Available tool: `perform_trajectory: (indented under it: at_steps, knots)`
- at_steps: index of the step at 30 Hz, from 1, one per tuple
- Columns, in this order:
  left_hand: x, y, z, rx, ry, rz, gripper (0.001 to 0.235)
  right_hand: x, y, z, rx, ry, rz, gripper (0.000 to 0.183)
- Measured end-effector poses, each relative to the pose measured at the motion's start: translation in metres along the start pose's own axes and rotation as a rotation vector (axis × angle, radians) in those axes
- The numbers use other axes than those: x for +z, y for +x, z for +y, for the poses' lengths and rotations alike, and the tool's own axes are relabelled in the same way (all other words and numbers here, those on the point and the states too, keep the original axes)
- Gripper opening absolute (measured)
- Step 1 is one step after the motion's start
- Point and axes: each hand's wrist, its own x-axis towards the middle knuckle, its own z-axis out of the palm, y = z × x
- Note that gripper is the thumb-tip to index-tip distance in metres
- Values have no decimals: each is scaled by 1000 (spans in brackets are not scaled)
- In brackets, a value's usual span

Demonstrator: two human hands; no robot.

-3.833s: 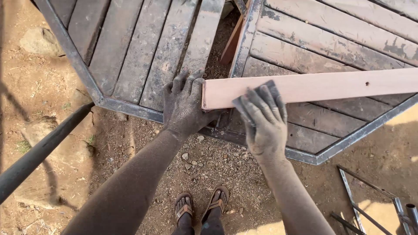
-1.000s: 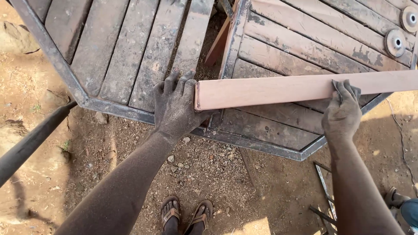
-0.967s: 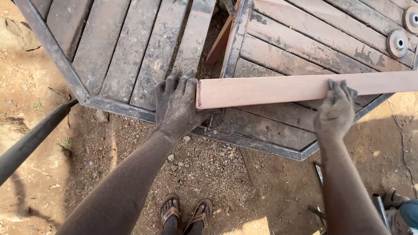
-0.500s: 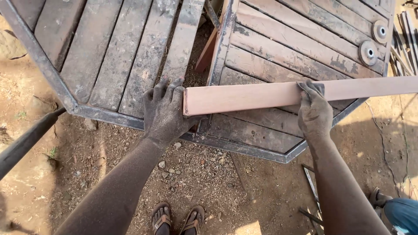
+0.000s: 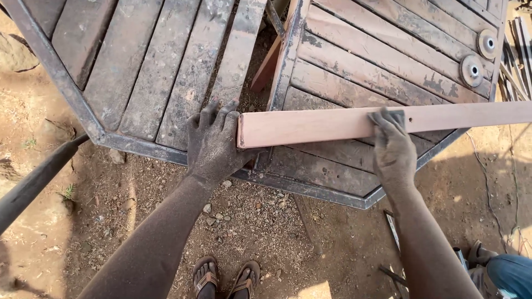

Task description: Sanding a wooden beam using an angle grinder and a manual sanding block to smooth the surface.

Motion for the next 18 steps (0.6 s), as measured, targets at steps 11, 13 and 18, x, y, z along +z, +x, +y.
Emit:
perform_trajectory:
  at_steps: [11,13,18]
  knots:
    - [-2,-2,2,-24,-3,-13,81,61,9,-205,-221,-129,160,40]
    - [1,-2,1,-22,3,-10,81,53,2,-159,-194,-124,165,37]
    - [1,-1,0,-33,3,2,80,69,-2,-161,64,-144,250,41]
